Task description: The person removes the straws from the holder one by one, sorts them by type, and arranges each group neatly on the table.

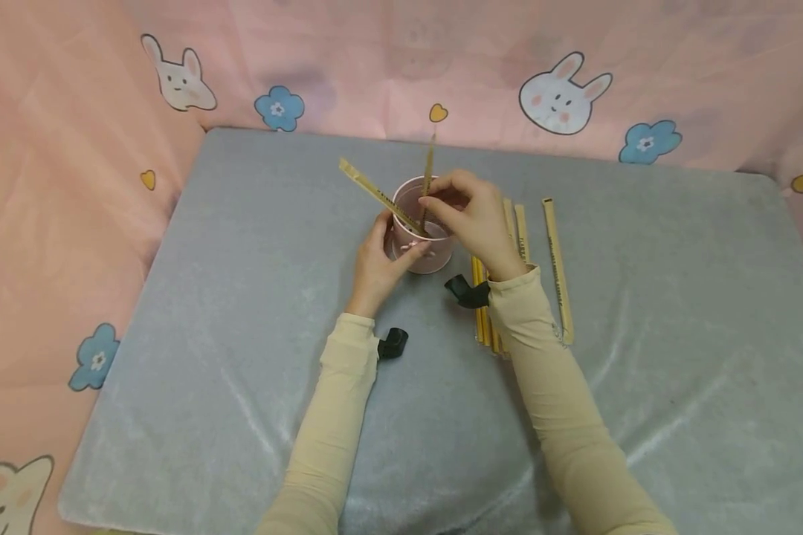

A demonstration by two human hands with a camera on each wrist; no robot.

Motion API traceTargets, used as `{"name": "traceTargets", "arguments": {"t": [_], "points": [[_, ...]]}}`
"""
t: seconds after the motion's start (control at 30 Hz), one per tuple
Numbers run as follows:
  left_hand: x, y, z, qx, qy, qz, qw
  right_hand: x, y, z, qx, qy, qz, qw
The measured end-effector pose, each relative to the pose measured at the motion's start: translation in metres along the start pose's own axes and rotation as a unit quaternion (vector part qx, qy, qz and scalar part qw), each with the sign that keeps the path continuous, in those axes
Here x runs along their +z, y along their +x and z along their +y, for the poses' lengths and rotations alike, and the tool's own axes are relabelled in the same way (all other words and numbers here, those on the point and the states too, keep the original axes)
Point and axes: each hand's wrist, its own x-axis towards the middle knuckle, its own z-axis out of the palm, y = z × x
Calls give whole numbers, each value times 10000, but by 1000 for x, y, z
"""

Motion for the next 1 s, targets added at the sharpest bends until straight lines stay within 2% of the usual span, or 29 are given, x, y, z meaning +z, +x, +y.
{"name": "traceTargets", "arguments": {"t": [0.2,0.37,0.53,0.63,0.73,0.87,1.0], "points": [[4,-2,-4,34,-100,-30,9999,-12,-14,11,-365,705,595,9951],[6,-3,-7,51,-222,-102,9997,-14,-23,18,-404,1098,884,9892],[6,-2,-8,100,-377,-57,9992,-20,-25,14,-345,1370,1229,9823],[5,-2,-7,111,-401,-4,9991,-31,-23,8,-399,1856,1647,9679],[3,-1,-7,99,-407,41,9991,-44,-22,4,-467,2409,2169,9449],[3,0,-8,131,-393,79,9991,-61,-23,2,-466,2759,2766,9194],[4,0,-9,201,-345,67,9992,-74,-26,4,-428,2871,3115,9048]]}}
